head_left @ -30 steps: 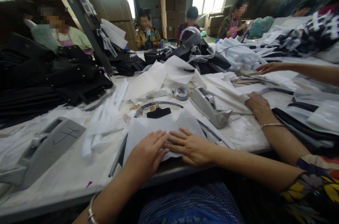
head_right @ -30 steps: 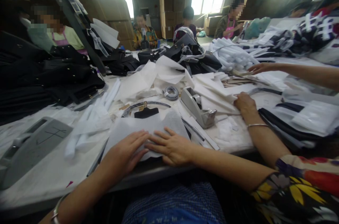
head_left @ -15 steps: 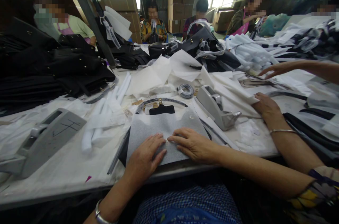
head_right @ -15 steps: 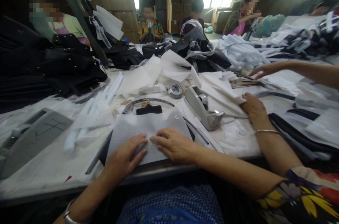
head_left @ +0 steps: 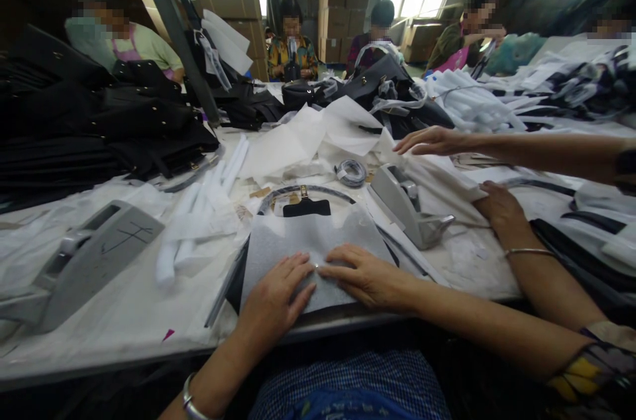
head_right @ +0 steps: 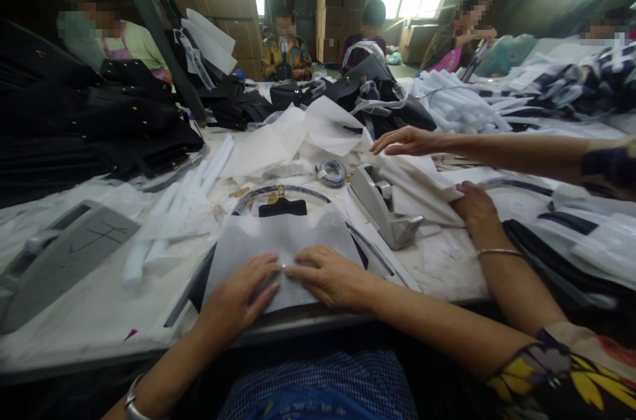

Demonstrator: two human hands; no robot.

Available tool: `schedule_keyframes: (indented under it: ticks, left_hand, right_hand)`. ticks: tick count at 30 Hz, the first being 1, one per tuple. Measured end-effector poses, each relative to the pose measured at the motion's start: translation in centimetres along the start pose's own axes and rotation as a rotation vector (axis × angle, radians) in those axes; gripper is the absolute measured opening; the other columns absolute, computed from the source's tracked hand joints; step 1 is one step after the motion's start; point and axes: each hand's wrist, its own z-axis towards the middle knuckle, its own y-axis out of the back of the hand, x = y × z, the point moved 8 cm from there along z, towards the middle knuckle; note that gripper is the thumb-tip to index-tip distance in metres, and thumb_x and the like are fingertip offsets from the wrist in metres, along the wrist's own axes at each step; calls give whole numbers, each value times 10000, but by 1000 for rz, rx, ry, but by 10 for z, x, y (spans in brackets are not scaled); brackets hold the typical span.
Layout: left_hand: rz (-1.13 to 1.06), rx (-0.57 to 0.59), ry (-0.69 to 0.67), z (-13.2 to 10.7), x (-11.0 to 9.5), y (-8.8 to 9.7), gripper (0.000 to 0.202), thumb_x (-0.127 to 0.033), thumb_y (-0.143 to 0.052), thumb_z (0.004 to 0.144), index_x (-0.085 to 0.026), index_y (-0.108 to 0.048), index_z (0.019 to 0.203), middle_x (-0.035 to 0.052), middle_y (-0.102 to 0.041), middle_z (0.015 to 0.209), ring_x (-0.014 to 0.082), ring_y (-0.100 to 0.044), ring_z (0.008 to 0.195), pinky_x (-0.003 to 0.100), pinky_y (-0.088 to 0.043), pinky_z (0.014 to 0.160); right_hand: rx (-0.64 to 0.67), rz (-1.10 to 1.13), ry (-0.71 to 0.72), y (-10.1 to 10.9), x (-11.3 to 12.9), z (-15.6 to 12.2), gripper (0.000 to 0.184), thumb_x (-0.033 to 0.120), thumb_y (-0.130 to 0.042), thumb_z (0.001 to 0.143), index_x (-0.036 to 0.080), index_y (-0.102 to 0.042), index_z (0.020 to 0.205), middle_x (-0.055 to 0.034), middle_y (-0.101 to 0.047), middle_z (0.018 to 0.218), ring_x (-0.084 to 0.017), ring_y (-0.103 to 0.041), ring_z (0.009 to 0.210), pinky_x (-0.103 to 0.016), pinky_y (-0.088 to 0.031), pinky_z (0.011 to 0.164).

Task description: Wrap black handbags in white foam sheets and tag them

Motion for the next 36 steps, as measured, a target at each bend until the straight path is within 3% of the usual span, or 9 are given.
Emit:
schedule_keyframes:
  ticks: [5,9,13,17,22,26,31,36]
  left_hand:
    - [28,33,-23,2,-3,-2,263,-278,-477,994,-177,-635,1178,118,-644,1313,236,-591,1240,443,-483,1067]
    - [108,182,-6,5,-3,-4,298,-317,-472,1001,-204,-623,1232,100,-627,1344,252,-559,1275,578,-318,1154]
    - [194,310,-71,3,0,-5,481,-456,-505,975,-237,-498,1404,101,-460,1512,299,-402,1405,620,-242,1165]
    - [228,292,-79,-2,7,-4,582,-462,-524,957,-232,-413,1479,111,-297,1602,325,-250,1476,574,-263,1167]
    - [232,297,-82,-4,9,-7,666,-448,-541,938,-219,-331,1526,113,-265,1614,330,-244,1476,544,-225,1183]
    - [242,273,-120,-3,13,-11,649,-476,-571,919,-225,-407,1495,118,-365,1569,326,-275,1466,514,-97,1218]
    - [184,219,-126,-3,23,-15,541,-534,-530,948,-240,-536,1402,91,-499,1483,294,-248,1480,489,-93,1228]
    - [124,281,-109,-3,31,-14,444,-429,-473,1000,-218,-544,1384,82,-499,1484,289,-246,1481,502,-132,1224]
  right_hand:
    - [95,-44,-75,-7,-2,3,487,273,-334,1037,153,-394,1505,-128,-424,1535,-238,-359,1430,-484,-270,1183]
    - [165,-99,-110,-2,-5,7,491,305,-393,1007,185,-449,1480,-113,-436,1531,-301,-345,1438,-588,-191,1183]
    - [196,-70,-55,2,-9,4,555,408,-451,993,251,-380,1520,-80,-317,1600,-324,-204,1495,-626,-47,1191]
    - [176,-36,-90,0,-17,-3,599,424,-475,987,290,-312,1547,-66,-207,1639,-294,-129,1517,-591,-31,1204]
    - [180,-16,-130,-4,-18,-6,615,416,-486,985,294,-289,1555,-64,-189,1643,-280,-103,1522,-575,-31,1213]
    - [204,4,-118,-7,-21,-7,623,451,-487,989,302,-278,1557,-62,-193,1641,-297,-118,1519,-596,-62,1209]
    - [158,-4,-92,-11,-31,-7,643,502,-491,990,263,-292,1553,-65,-355,1581,-273,-178,1508,-561,-176,1210]
    - [121,13,-83,-9,-39,-6,621,533,-466,990,232,-352,1522,-71,-492,1494,-264,-276,1471,-529,-277,1180]
